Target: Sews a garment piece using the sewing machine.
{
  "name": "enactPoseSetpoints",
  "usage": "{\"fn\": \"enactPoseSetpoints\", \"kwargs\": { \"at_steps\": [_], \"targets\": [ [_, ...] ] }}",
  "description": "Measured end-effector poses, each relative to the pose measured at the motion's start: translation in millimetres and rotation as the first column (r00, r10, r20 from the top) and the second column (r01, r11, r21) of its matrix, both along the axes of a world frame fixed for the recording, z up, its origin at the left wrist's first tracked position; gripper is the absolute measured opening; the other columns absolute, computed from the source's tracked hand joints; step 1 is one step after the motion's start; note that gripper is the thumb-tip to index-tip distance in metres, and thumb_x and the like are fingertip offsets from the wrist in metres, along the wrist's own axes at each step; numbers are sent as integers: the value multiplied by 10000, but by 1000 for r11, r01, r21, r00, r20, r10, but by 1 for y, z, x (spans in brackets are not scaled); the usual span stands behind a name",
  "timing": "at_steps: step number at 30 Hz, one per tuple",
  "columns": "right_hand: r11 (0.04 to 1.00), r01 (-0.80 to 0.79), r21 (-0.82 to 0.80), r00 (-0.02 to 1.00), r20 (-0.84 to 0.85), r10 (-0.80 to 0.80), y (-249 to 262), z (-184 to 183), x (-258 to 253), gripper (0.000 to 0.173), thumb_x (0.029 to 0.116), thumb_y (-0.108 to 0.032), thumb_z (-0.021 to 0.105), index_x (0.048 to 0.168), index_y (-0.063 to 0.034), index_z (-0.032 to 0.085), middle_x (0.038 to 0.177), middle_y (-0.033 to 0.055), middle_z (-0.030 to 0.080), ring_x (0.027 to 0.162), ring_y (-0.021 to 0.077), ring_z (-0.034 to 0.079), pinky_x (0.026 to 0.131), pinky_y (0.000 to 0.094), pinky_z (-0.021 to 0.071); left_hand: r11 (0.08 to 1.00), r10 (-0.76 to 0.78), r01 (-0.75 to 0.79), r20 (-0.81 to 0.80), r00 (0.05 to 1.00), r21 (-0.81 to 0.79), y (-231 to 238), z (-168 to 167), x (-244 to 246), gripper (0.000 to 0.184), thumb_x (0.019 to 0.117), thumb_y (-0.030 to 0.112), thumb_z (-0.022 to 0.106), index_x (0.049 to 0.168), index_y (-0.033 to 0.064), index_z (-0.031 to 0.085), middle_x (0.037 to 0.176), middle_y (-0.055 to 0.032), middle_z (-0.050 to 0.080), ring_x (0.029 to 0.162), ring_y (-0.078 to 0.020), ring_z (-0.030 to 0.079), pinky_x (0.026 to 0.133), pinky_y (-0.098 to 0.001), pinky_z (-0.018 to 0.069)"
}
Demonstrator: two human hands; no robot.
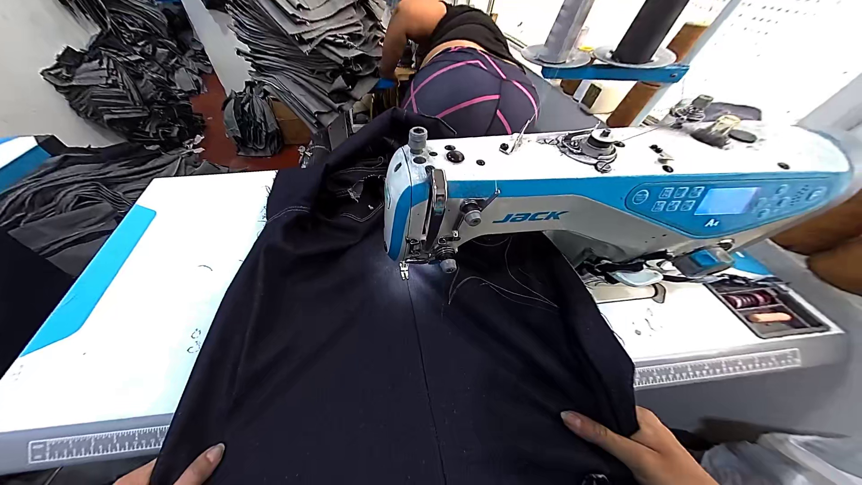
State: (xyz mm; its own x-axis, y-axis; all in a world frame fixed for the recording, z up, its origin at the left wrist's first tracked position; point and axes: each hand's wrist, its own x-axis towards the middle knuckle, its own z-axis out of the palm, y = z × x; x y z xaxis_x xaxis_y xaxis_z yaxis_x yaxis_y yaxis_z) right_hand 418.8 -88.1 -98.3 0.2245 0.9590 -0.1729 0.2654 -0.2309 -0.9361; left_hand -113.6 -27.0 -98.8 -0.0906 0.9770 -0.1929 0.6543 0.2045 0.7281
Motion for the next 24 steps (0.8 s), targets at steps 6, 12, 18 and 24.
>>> {"fn": "enactPoseSetpoints", "kwargs": {
  "at_steps": [6,12,18,24],
  "targets": [
    [998,53,38,995,84,-57,49,-21,6,200,837,-322,758,930,-146,737,808,-41,754,769,62,733,721,281,624,998,-35,26,-179,983,-53,47,5,14,521,948,486,648,916,-31,708,809,-176,715,789,-308,714,764,-599,530],
    [995,31,92,946,319,-60,94,-13,8,171,883,-305,732,884,-134,720,751,-29,712,719,73,697,682,345,581,998,-4,19,-251,968,57,99,-6,16,541,902,546,642,869,11,713,754,-156,687,759,-334,697,700,-632,499],
    [994,13,107,870,490,-64,136,-10,8,197,922,-239,747,856,-60,701,721,60,656,722,188,655,692,487,500,999,48,-46,-180,982,12,139,6,29,337,997,328,678,908,5,718,776,-167,694,767,-326,687,727,-603,504],
    [996,24,82,845,532,-64,182,0,6,254,954,-249,744,854,-20,699,740,130,665,746,285,663,709,563,495,999,34,-34,-225,974,8,179,17,45,400,1015,344,635,928,-40,704,814,-221,683,817,-376,669,768,-631,486]
  ]
}}
